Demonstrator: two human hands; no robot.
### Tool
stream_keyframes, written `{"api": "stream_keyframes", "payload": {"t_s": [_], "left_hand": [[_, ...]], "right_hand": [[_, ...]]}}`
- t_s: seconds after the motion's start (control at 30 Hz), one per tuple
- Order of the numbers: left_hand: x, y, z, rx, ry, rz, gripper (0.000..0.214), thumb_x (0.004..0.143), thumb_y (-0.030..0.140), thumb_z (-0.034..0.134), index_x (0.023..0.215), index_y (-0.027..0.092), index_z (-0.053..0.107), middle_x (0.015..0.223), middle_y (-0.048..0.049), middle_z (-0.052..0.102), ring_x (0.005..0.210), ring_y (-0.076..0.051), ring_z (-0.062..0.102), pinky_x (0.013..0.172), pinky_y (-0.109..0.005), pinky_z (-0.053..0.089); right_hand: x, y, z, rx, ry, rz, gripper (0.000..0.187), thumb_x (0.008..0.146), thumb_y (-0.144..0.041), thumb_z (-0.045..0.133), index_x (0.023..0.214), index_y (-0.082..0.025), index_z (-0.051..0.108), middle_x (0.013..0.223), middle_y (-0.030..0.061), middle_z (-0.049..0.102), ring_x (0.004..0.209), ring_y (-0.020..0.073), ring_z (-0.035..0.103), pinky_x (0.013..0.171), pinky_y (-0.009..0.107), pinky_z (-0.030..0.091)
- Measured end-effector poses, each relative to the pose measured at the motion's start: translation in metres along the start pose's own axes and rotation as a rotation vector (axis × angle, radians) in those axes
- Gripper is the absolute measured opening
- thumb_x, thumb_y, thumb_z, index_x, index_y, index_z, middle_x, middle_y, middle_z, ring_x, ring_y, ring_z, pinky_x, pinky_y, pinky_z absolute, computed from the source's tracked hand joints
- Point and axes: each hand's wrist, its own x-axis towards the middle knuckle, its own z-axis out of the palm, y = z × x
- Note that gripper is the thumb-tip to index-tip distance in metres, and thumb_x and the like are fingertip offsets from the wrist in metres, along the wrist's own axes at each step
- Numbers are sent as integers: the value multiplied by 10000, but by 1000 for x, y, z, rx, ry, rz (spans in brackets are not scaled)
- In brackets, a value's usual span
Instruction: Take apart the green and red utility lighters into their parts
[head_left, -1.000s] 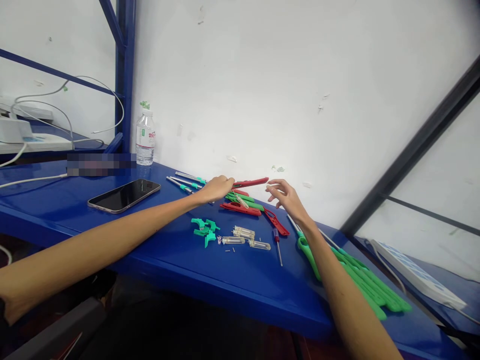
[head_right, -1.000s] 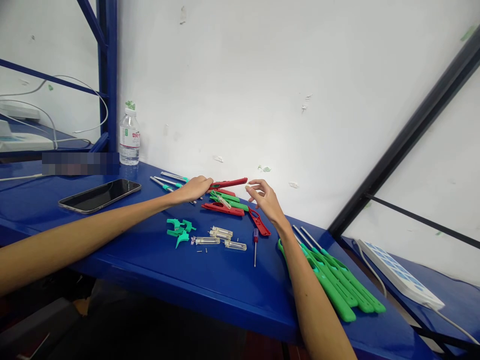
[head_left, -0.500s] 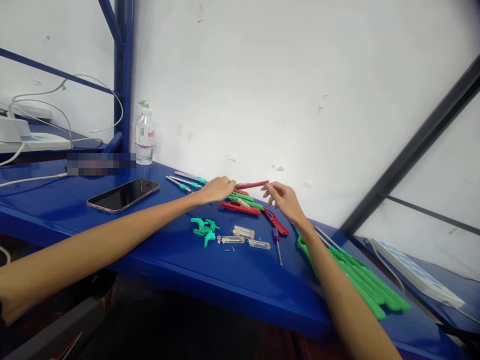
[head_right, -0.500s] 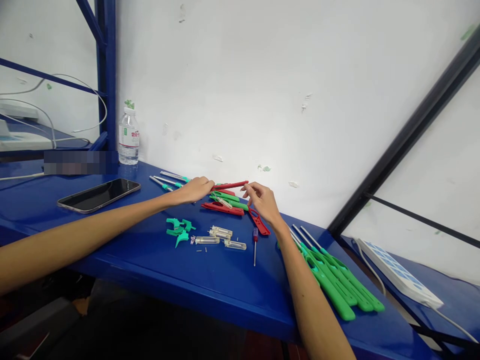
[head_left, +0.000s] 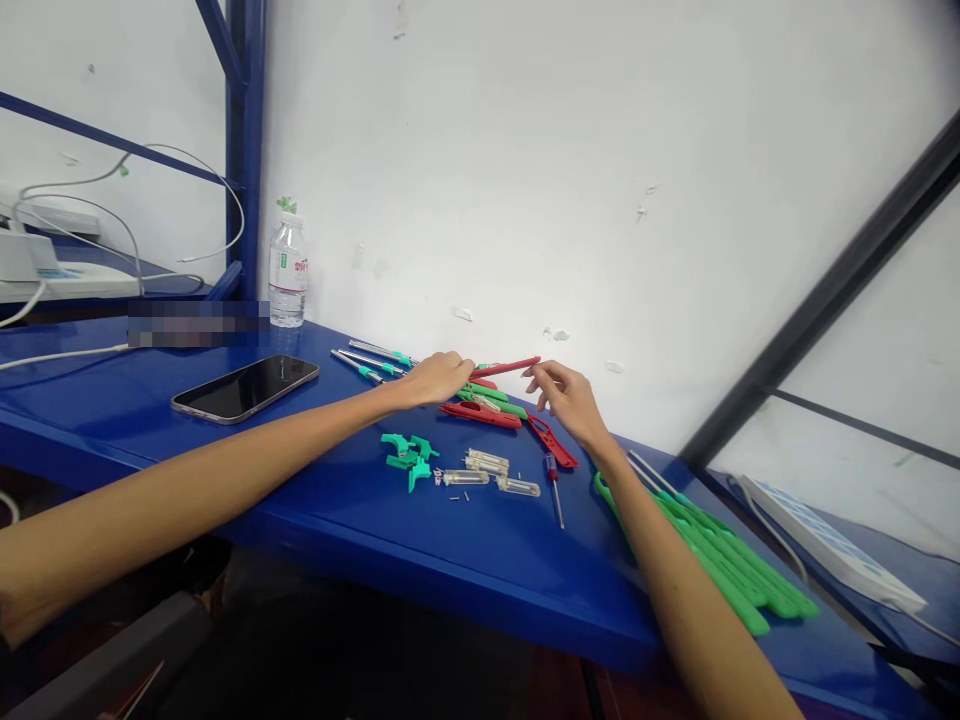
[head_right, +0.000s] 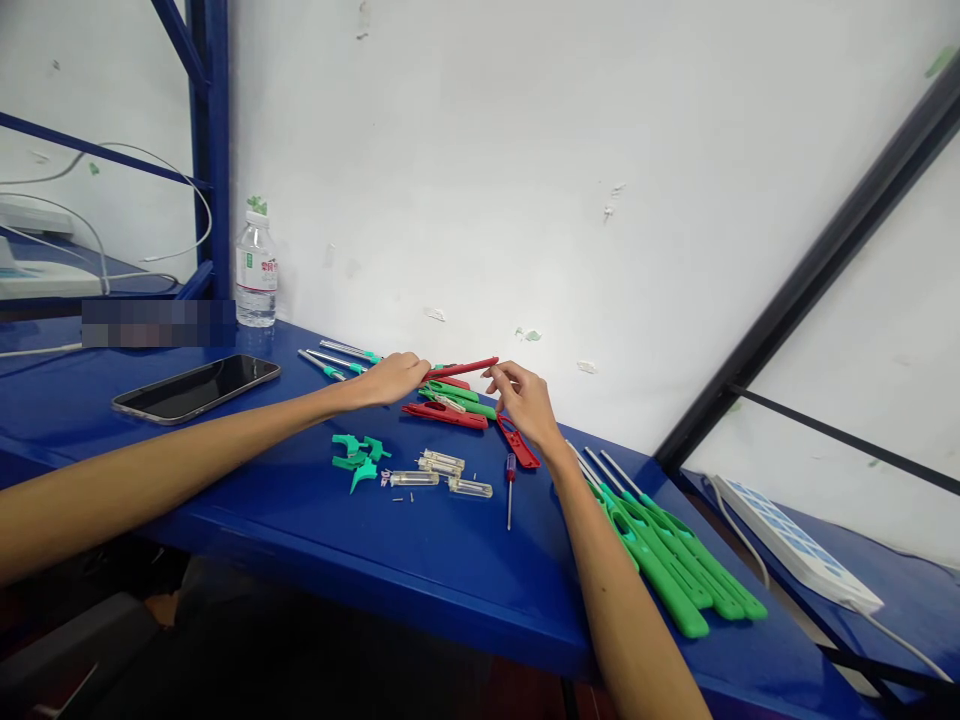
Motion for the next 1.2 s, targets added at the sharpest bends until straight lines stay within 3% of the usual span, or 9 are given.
{"api": "stream_keyframes", "payload": {"t_s": [0.2, 0.53, 0.73, 0.83, 0.93, 1.03, 1.2], "left_hand": [[-3, 5, -3, -8, -80, -69, 397, 1055, 436, 714, 1361, 186, 673, 1360, -107, 704, 1154, -256, 721, 981, -484, 638], [-8, 9, -6, 4, -49, -89, 388, 1057, 439, 711, 1350, 185, 679, 1351, -108, 708, 1144, -252, 723, 979, -478, 638], [-14, 12, -11, 77, -17, -68, 379, 1060, 438, 708, 1342, 187, 684, 1348, -106, 710, 1143, -250, 723, 981, -477, 638], [-18, 13, -10, 123, 16, -39, 368, 1063, 440, 702, 1334, 192, 689, 1354, -107, 710, 1153, -250, 720, 993, -479, 633], [-18, 12, -7, 162, 44, -7, 369, 1063, 441, 702, 1334, 192, 689, 1352, -105, 711, 1155, -251, 720, 995, -484, 632], [-17, 9, -4, 189, 60, 23, 372, 1062, 440, 703, 1338, 191, 686, 1351, -105, 710, 1156, -252, 720, 996, -488, 631], [-15, 6, -3, 207, 77, 58, 405, 1054, 435, 716, 1372, 189, 669, 1378, -110, 696, 1171, -262, 716, 992, -494, 634]], "right_hand": [[-1, -1, 0, -23, 14, -15, 383, 1008, -542, 588, 1005, -196, 754, 845, 41, 724, 550, 163, 647, 584, 313, 502], [-1, 0, 1, -34, 32, 11, 309, 974, -473, 609, 915, -208, 757, 852, 55, 750, 558, 170, 634, 602, 322, 522], [-1, 2, 0, 57, 4, 93, 482, 1017, -622, 532, 987, -202, 766, 852, 53, 741, 549, 154, 630, 529, 278, 463], [2, 4, 0, 125, -13, 169, 628, 1015, -740, 477, 883, -185, 741, 778, 65, 717, 539, 152, 625, 481, 262, 422], [5, 8, -1, 169, -24, 250, 648, 970, -793, 563, 754, -191, 668, 692, 52, 674, 519, 146, 607, 464, 257, 415], [7, 12, -1, 190, -60, 334, 571, 990, -699, 658, 729, -192, 634, 663, 17, 646, 518, 132, 599, 459, 244, 412], [7, 16, -2, 218, -125, 442, 396, 1103, -508, 655, 907, -165, 672, 743, -40, 642, 559, 95, 577, 522, 220, 484]]}}
